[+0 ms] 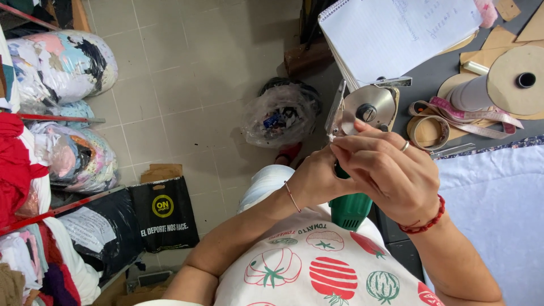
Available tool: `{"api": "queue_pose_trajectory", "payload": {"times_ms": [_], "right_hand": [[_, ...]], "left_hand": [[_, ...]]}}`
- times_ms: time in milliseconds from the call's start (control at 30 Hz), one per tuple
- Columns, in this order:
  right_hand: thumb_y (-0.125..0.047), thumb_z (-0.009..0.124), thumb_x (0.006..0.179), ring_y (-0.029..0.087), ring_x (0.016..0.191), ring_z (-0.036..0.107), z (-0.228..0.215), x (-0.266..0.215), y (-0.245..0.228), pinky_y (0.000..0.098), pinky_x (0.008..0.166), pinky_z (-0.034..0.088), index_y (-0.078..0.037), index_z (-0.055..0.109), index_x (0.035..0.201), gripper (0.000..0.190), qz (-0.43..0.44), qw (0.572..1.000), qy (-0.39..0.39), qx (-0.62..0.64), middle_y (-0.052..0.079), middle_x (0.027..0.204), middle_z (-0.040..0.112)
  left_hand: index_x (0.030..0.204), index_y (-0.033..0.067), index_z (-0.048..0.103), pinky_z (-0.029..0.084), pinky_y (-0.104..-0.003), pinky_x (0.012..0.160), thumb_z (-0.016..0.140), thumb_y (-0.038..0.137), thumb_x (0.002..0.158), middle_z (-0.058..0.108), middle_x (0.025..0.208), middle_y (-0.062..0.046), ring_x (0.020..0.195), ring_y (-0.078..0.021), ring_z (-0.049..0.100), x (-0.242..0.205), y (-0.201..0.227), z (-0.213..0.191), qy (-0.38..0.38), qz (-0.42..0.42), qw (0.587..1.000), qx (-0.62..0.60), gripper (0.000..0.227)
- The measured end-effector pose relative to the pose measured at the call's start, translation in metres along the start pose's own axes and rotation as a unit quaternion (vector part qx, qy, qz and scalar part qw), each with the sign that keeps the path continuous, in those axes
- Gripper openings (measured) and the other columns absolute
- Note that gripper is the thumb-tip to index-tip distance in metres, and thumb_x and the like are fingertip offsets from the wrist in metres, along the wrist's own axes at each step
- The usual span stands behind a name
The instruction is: The person traces a pattern onto a piece of fabric using a pen and paper template. They then pick up a green rotary cutter, apply glue to the blade area, and proceed to cut the fabric along the marked lines.
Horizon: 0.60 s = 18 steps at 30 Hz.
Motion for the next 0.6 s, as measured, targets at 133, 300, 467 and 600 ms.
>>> {"api": "queue_pose_trajectory", "payload": {"times_ms": [133, 300, 467, 600], "right_hand": [[0.011, 0.063, 0.076, 0.028, 0.074, 0.062, -0.002, 0.005, -0.001, 0.0383, 0.077, 0.053, 0.006, 0.049, 0.070, 0.016, 0.005, 0.998, 0.051, 0.019, 0.020, 0.078, 0.061], [0.011, 0.061, 0.080, 0.029, 0.073, 0.060, 0.002, 0.008, 0.006, 0.0355, 0.078, 0.051, 0.006, 0.052, 0.071, 0.014, 0.006, 0.999, 0.048, -0.023, 0.018, 0.080, 0.062], [0.012, 0.054, 0.078, 0.028, 0.068, 0.060, -0.005, 0.008, 0.007, 0.0351, 0.077, 0.050, 0.007, 0.047, 0.061, 0.019, 0.072, 0.995, -0.003, 0.069, 0.019, 0.074, 0.059], [0.016, 0.063, 0.082, 0.023, 0.081, 0.052, -0.009, -0.011, 0.033, 0.0505, 0.115, 0.022, 0.001, 0.043, 0.074, 0.026, 0.176, 0.968, 0.149, 0.099, 0.019, 0.082, 0.058]], "left_hand": [[0.111, 0.0134, 0.041, 0.045, -0.033, 0.071, 0.056, 0.053, 0.054, 0.061, 0.099, -0.009, 0.092, -0.0272, 0.060, -0.001, 0.007, -0.008, -0.008, -0.024, 1.000, -0.003, 0.071], [0.130, 0.0101, 0.023, 0.045, -0.034, 0.070, 0.049, 0.058, 0.051, 0.061, 0.100, -0.015, 0.095, -0.0300, 0.058, -0.001, 0.012, -0.009, -0.046, -0.083, 0.995, 0.012, 0.097], [0.111, 0.0124, 0.046, 0.043, -0.028, 0.074, 0.055, 0.054, 0.051, 0.060, 0.104, -0.006, 0.099, -0.0194, 0.057, -0.002, 0.012, -0.012, -0.012, -0.072, 0.997, -0.033, 0.074], [0.107, 0.0120, 0.045, 0.045, -0.025, 0.068, 0.052, 0.056, 0.048, 0.062, 0.094, -0.001, 0.086, -0.0140, 0.061, -0.005, 0.028, -0.019, -0.037, -0.119, 0.990, -0.069, 0.074]]}}
Point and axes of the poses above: each hand's wrist, its own x-axis towards the middle knuckle, its own z-axis out of the palm, y = z × x, the point moved 4 cm from there along x, towards the middle knuckle
